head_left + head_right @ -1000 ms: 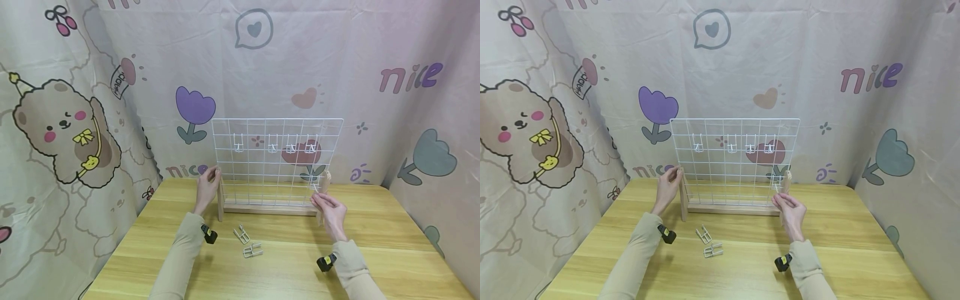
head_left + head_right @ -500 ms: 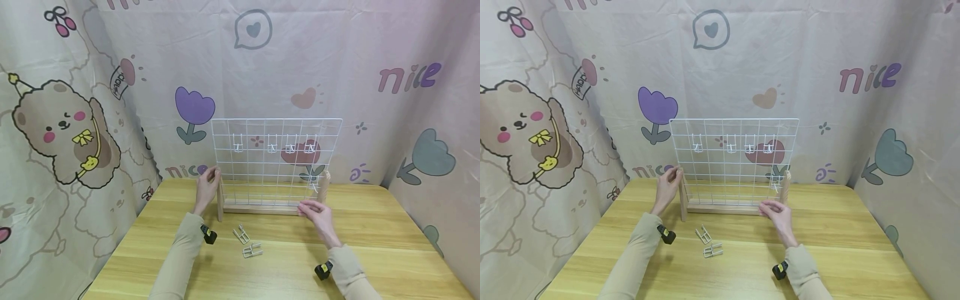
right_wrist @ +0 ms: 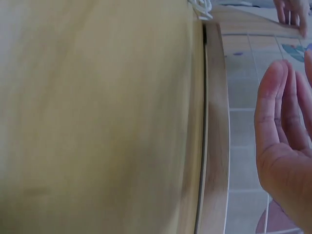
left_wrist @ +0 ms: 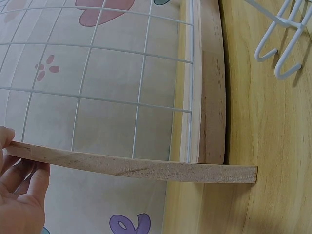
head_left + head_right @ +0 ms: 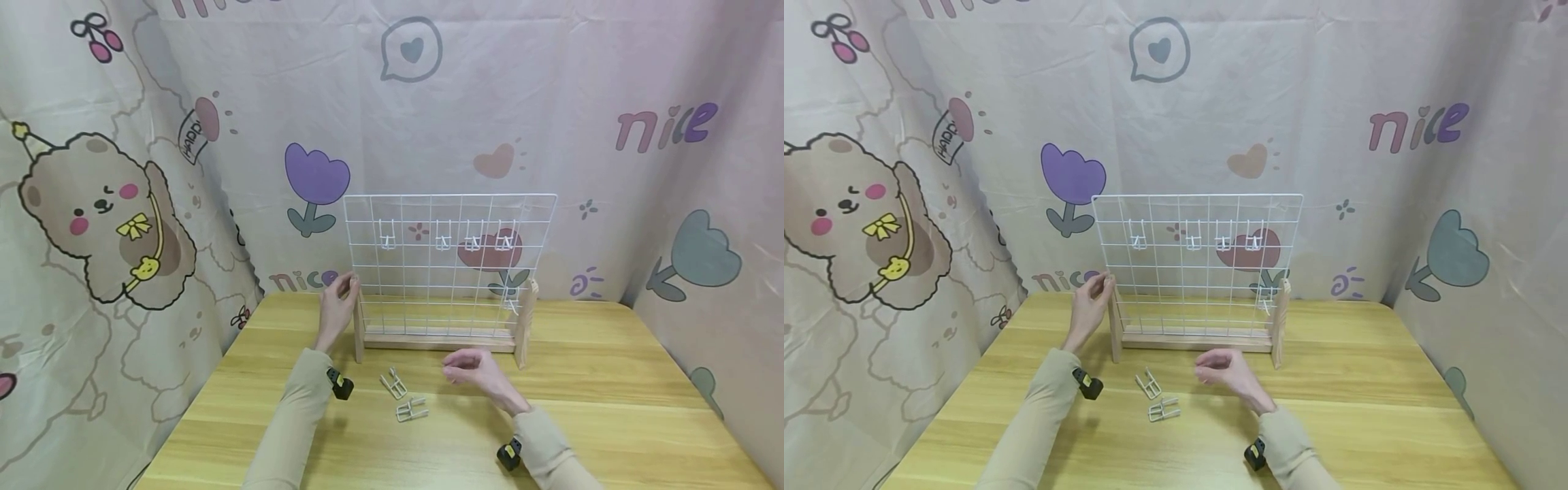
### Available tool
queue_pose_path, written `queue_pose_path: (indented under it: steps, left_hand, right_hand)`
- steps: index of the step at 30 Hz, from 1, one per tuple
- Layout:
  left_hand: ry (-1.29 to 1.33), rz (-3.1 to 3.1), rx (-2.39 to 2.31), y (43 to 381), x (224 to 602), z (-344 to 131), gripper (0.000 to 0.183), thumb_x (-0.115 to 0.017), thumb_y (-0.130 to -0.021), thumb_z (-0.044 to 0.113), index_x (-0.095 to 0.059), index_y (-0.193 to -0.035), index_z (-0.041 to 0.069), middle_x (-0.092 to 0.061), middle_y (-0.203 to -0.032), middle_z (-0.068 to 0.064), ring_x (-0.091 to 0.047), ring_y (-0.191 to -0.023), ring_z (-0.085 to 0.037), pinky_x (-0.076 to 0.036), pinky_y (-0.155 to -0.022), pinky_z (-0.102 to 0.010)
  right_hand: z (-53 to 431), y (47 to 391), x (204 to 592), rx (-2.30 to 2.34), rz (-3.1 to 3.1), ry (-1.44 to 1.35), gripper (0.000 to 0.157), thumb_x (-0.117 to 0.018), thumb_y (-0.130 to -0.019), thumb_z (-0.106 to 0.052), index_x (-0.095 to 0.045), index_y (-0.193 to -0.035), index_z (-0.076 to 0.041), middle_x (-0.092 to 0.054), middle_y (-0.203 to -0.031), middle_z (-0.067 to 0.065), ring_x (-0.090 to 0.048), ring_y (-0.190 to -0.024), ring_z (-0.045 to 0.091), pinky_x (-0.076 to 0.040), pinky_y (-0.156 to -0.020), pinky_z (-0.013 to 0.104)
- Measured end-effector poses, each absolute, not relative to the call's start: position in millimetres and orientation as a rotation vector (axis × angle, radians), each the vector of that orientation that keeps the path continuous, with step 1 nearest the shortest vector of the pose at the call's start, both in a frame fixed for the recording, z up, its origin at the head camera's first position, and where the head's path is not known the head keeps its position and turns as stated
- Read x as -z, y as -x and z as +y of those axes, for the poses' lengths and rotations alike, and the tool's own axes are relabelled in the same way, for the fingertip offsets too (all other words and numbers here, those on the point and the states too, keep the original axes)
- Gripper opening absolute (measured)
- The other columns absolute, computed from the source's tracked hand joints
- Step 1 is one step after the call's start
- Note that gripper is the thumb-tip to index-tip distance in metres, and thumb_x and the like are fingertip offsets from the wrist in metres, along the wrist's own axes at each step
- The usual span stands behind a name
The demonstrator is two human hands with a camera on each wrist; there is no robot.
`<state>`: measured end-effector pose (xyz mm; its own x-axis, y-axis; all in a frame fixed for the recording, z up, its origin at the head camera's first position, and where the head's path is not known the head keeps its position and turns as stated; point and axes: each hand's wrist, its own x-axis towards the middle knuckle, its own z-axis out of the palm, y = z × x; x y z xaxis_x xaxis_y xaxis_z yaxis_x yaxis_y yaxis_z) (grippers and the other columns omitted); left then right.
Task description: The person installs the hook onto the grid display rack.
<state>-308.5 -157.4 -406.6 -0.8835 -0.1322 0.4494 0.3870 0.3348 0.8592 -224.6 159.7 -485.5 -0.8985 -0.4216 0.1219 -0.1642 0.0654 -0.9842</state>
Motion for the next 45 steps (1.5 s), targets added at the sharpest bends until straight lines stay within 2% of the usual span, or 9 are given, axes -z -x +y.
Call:
queue_pose_path:
  steps: [3,8,10,14,19,25,32,39,45]
  left_hand:
    - [0.220,-2.159,1.576,308.2,406.4,-156.9,0.036,-0.062,-0.100,0.015,-0.061,-0.131,-0.004,-0.065,-0.132,-0.026,-0.064,-0.124,-0.039,-0.054,-0.107,-0.044]
    - [0.214,-2.168,1.585,308.4,406.3,-157.0,0.037,-0.062,-0.100,0.015,-0.060,-0.133,-0.004,-0.064,-0.133,-0.026,-0.063,-0.126,-0.040,-0.054,-0.108,-0.043]
    - [0.214,-2.173,1.584,308.4,406.4,-157.3,0.037,-0.062,-0.100,0.015,-0.059,-0.133,-0.004,-0.064,-0.133,-0.026,-0.062,-0.126,-0.040,-0.053,-0.108,-0.043]
    - [0.216,-2.173,1.580,308.3,406.0,-157.4,0.037,-0.062,-0.100,0.015,-0.060,-0.133,-0.003,-0.064,-0.133,-0.026,-0.062,-0.126,-0.039,-0.053,-0.108,-0.043]
    - [0.215,-2.169,1.580,307.6,405.5,-157.3,0.038,-0.062,-0.100,0.016,-0.060,-0.132,-0.005,-0.065,-0.133,-0.025,-0.063,-0.125,-0.039,-0.053,-0.108,-0.043]
    - [0.204,-2.173,1.582,307.1,405.4,-157.0,0.037,-0.062,-0.100,0.015,-0.060,-0.133,-0.003,-0.064,-0.134,-0.025,-0.062,-0.126,-0.039,-0.053,-0.108,-0.043]
    - [0.227,-2.169,1.581,307.3,405.1,-157.4,0.039,-0.062,-0.101,0.016,-0.059,-0.133,-0.005,-0.064,-0.134,-0.026,-0.062,-0.126,-0.040,-0.053,-0.109,-0.044]
    - [0.238,-2.155,1.580,307.3,405.5,-157.4,0.039,-0.062,-0.101,0.016,-0.059,-0.132,-0.007,-0.064,-0.133,-0.026,-0.062,-0.126,-0.041,-0.054,-0.108,-0.044]
    - [0.236,-2.149,1.580,307.6,405.8,-156.9,0.039,-0.062,-0.101,0.016,-0.059,-0.132,-0.006,-0.064,-0.132,-0.027,-0.063,-0.125,-0.041,-0.054,-0.108,-0.045]
  right_hand:
    - [154.4,222.6,486.4,1.882,2.118,0.629,0.043,-0.073,-0.090,-0.010,-0.059,-0.118,0.019,-0.070,-0.107,0.032,-0.072,-0.084,0.012,-0.065,-0.080,0.032]
    - [145.8,219.1,486.7,1.819,2.050,0.711,0.038,-0.072,-0.090,-0.009,-0.061,-0.115,0.018,-0.075,-0.097,0.007,-0.069,-0.080,0.013,-0.064,-0.074,0.029]
    - [141.5,218.0,486.7,1.784,2.047,0.754,0.037,-0.072,-0.089,-0.009,-0.061,-0.112,0.018,-0.074,-0.094,0.004,-0.067,-0.076,0.011,-0.063,-0.069,0.026]
    - [131.6,216.6,486.9,1.703,2.104,0.802,0.032,-0.075,-0.088,-0.011,-0.067,-0.106,0.013,-0.075,-0.091,0.012,-0.064,-0.071,0.008,-0.059,-0.064,0.021]
    - [120.0,216.4,486.7,1.610,2.170,0.839,0.025,-0.077,-0.086,-0.012,-0.071,-0.101,0.006,-0.074,-0.092,0.022,-0.065,-0.072,0.011,-0.058,-0.065,0.021]
    - [109.1,214.6,484.3,1.538,2.219,0.840,0.025,-0.079,-0.084,-0.014,-0.071,-0.100,0.004,-0.074,-0.090,0.015,-0.064,-0.071,0.010,-0.057,-0.064,0.018]
    - [102.0,214.1,486.1,1.481,2.307,0.898,0.019,-0.081,-0.083,-0.015,-0.073,-0.094,-0.003,-0.071,-0.082,0.007,-0.054,-0.062,-0.001,-0.047,-0.056,0.012]
    - [99.6,214.8,485.8,1.492,2.313,0.974,0.016,-0.081,-0.083,-0.016,-0.074,-0.092,-0.005,-0.071,-0.080,0.014,-0.049,-0.059,-0.005,-0.043,-0.053,0.010]
    - [99.9,215.2,486.2,1.525,2.289,1.050,0.014,-0.079,-0.084,-0.013,-0.074,-0.091,-0.002,-0.073,-0.083,0.019,-0.051,-0.060,-0.005,-0.043,-0.053,0.008]
